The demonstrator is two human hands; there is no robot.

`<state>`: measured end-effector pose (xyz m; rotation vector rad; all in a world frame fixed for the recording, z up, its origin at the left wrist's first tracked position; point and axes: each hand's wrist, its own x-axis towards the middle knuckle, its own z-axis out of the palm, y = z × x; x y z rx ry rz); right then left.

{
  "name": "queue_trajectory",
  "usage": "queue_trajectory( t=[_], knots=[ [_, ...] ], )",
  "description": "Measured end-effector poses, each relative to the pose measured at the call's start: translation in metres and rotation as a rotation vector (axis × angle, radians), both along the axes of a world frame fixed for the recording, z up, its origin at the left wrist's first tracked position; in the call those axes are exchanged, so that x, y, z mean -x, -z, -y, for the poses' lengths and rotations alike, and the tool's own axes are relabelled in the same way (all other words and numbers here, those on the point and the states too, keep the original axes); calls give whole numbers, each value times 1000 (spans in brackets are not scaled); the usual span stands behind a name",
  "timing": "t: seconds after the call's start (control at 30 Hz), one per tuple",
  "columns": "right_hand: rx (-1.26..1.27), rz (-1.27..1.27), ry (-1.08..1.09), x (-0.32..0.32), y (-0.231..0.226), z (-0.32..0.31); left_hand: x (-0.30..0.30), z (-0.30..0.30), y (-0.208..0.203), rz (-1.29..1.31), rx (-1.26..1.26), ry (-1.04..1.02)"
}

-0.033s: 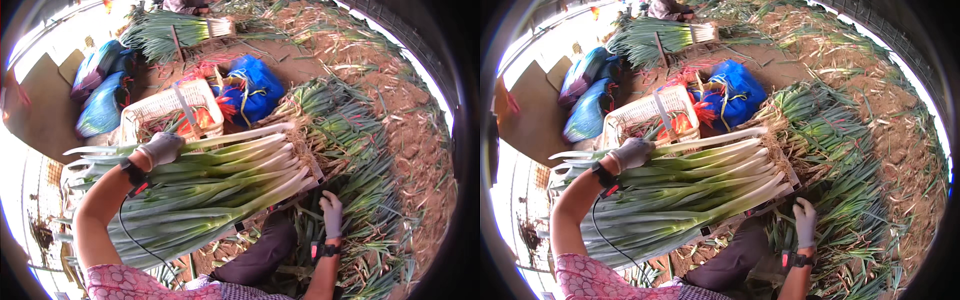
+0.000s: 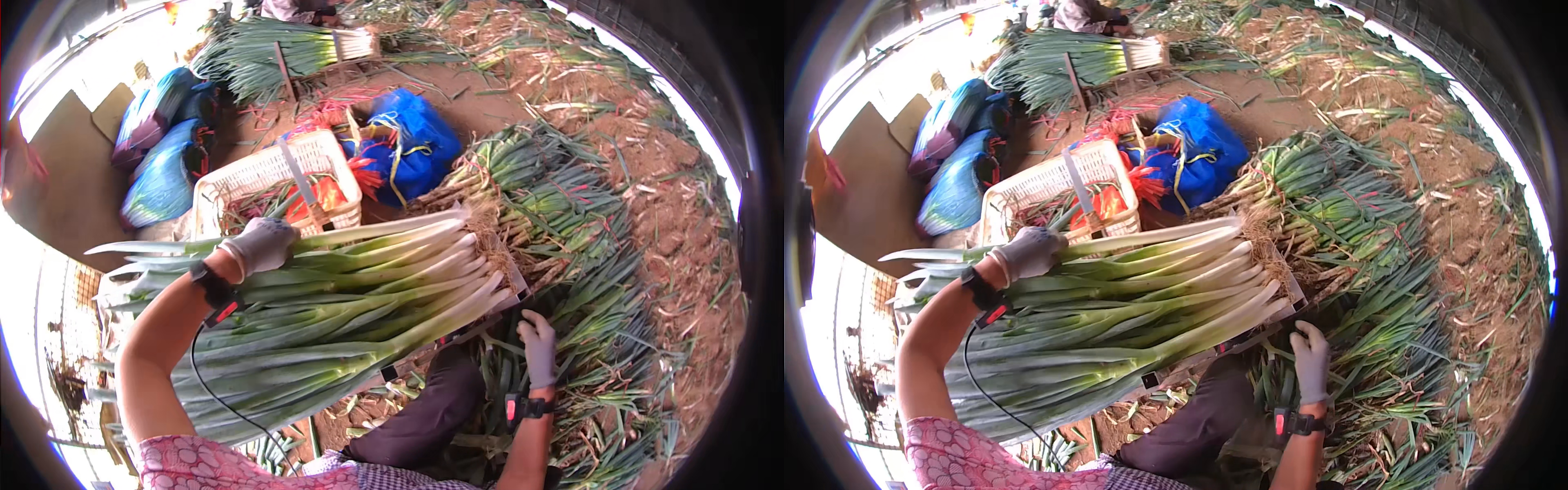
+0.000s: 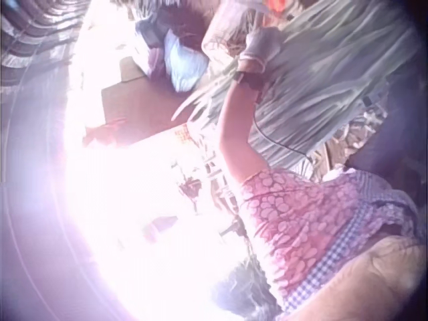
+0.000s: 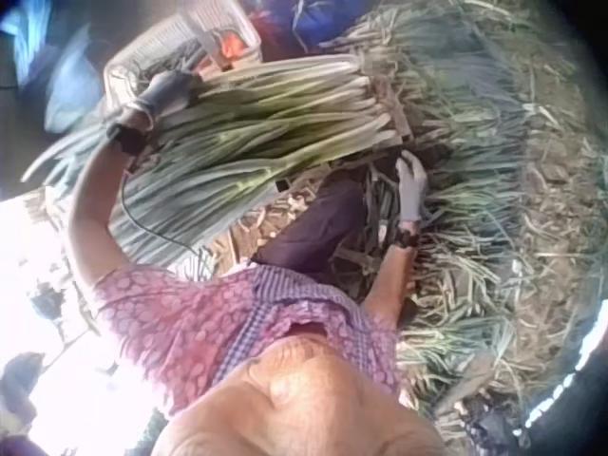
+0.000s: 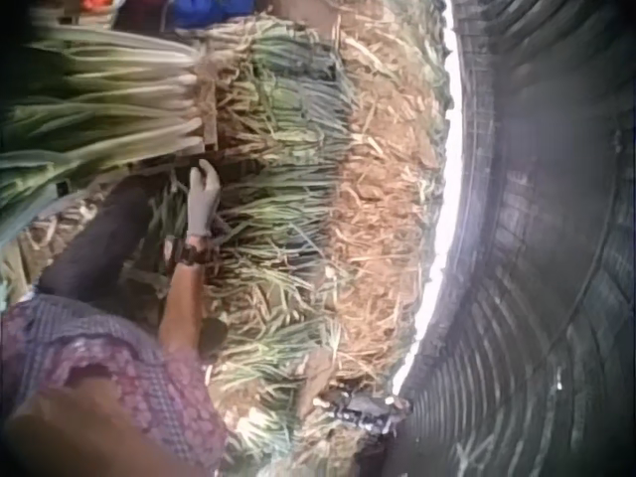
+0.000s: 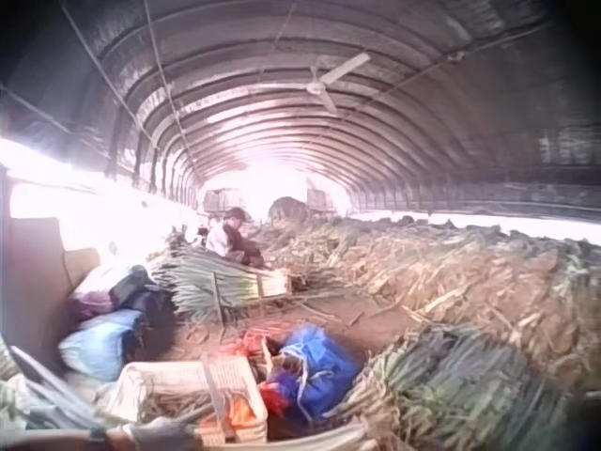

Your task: The person cleans leeks by hand, peeling away the outer layers and shaking off dirt, before placing them into a metal tray.

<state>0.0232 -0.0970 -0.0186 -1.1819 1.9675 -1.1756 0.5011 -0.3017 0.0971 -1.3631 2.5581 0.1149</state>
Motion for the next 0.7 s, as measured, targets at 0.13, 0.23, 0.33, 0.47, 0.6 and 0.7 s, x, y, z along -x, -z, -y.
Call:
queue_trajectory(
  t=[0.13,0.23,0.33,0.47,0.6,0.7],
  knots=[
    [10,64,-83,-26,0,32,15,14,25,-104,-88,-36],
    [181,3,-199,-54,-4,71,19,31,43,-121,-141,-122],
    [312,-304,-330,-66,-1,112,15,47,42,-182,-349,-58],
    [326,-266,-421,-82,-1,148,0,44,42,-417,-611,-168],
    [278,-300,-568,-93,20,185,-3,38,36,-682,-908,-538],
    [256,-466,-590,-108,34,206,-8,42,42,-763,-1011,-603]
  ],
)
